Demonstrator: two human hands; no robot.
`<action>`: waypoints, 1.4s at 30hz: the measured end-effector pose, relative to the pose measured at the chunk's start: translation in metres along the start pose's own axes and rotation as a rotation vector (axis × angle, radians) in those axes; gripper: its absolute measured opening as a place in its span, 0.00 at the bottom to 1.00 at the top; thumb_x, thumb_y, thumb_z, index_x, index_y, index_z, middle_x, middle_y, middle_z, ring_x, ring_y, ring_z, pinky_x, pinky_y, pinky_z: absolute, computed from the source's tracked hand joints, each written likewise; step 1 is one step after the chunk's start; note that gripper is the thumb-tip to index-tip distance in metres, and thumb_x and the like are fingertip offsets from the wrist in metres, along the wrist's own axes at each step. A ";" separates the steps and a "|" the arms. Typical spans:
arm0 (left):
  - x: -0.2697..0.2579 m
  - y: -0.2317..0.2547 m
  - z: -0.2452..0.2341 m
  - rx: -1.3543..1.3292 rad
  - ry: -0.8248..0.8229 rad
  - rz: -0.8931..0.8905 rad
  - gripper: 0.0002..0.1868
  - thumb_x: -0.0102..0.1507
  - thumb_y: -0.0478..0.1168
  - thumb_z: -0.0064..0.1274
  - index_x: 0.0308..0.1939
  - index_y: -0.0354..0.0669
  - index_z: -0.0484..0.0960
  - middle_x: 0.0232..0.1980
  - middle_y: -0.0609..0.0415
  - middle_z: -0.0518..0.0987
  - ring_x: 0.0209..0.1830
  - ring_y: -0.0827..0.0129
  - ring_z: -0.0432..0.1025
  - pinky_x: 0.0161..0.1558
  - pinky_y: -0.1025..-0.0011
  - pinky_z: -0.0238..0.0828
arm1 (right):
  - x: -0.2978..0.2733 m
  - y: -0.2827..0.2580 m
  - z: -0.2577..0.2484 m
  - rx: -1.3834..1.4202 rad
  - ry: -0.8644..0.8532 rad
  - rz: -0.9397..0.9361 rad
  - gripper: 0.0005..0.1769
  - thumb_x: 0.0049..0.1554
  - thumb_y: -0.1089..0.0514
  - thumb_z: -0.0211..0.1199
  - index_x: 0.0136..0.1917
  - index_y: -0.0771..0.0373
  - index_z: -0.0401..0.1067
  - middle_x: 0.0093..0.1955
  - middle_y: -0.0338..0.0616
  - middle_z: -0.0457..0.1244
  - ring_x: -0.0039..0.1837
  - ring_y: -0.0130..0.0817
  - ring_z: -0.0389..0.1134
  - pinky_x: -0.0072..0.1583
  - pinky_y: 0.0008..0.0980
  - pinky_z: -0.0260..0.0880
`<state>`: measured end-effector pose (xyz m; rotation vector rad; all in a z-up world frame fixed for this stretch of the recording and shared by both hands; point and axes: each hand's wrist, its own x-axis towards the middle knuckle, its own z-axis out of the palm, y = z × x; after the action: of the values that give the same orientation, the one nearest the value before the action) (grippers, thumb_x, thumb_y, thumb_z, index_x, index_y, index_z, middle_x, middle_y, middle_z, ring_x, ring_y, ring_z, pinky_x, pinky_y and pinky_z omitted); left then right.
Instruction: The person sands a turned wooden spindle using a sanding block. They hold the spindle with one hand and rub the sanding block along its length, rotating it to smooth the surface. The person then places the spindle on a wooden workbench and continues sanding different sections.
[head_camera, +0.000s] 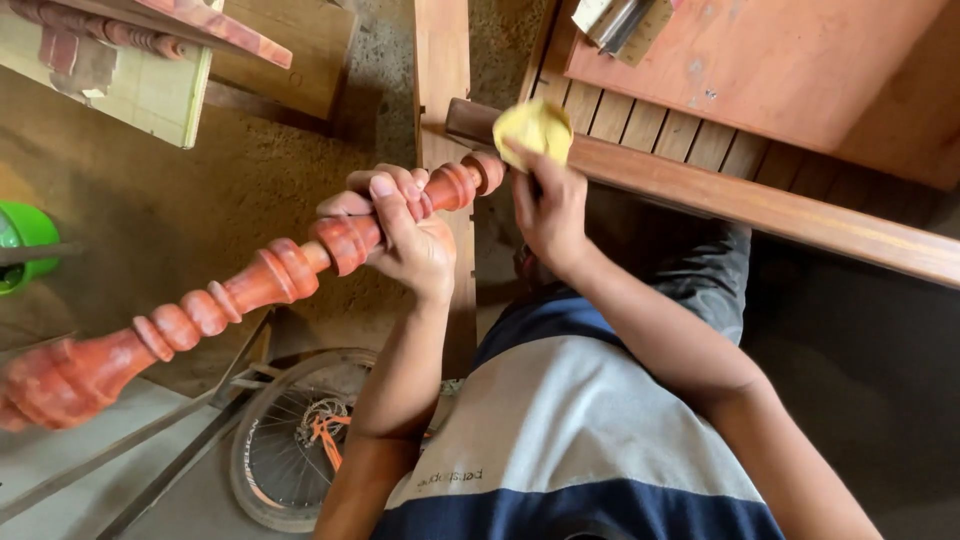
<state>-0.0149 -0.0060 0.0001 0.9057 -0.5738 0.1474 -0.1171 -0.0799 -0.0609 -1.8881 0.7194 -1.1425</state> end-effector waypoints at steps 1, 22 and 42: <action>0.002 0.001 0.001 -0.009 0.001 0.005 0.12 0.71 0.27 0.42 0.42 0.48 0.60 0.28 0.56 0.62 0.26 0.69 0.61 0.30 0.73 0.63 | -0.015 0.006 -0.009 -0.003 0.003 -0.009 0.08 0.62 0.67 0.61 0.53 0.62 0.80 0.32 0.58 0.63 0.38 0.57 0.71 0.42 0.39 0.71; 0.010 0.001 -0.005 0.065 0.173 -0.098 0.12 0.71 0.31 0.47 0.36 0.49 0.62 0.26 0.60 0.63 0.25 0.74 0.60 0.34 0.74 0.66 | 0.004 -0.012 -0.005 0.217 0.008 0.038 0.10 0.65 0.66 0.61 0.58 0.68 0.78 0.39 0.59 0.70 0.48 0.29 0.68 0.47 0.42 0.73; -0.056 -0.065 -0.052 -0.068 0.571 -0.785 0.25 0.67 0.47 0.61 0.29 0.52 0.58 0.22 0.61 0.58 0.26 0.70 0.66 0.51 0.67 0.75 | 0.026 0.072 -0.052 -0.649 -0.280 -0.341 0.14 0.57 0.52 0.72 0.57 0.51 0.81 0.67 0.45 0.65 0.71 0.49 0.63 0.63 0.46 0.63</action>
<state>-0.0173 0.0011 -0.0996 0.9121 0.3222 -0.3176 -0.1570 -0.1553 -0.0961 -2.7379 0.6722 -0.8637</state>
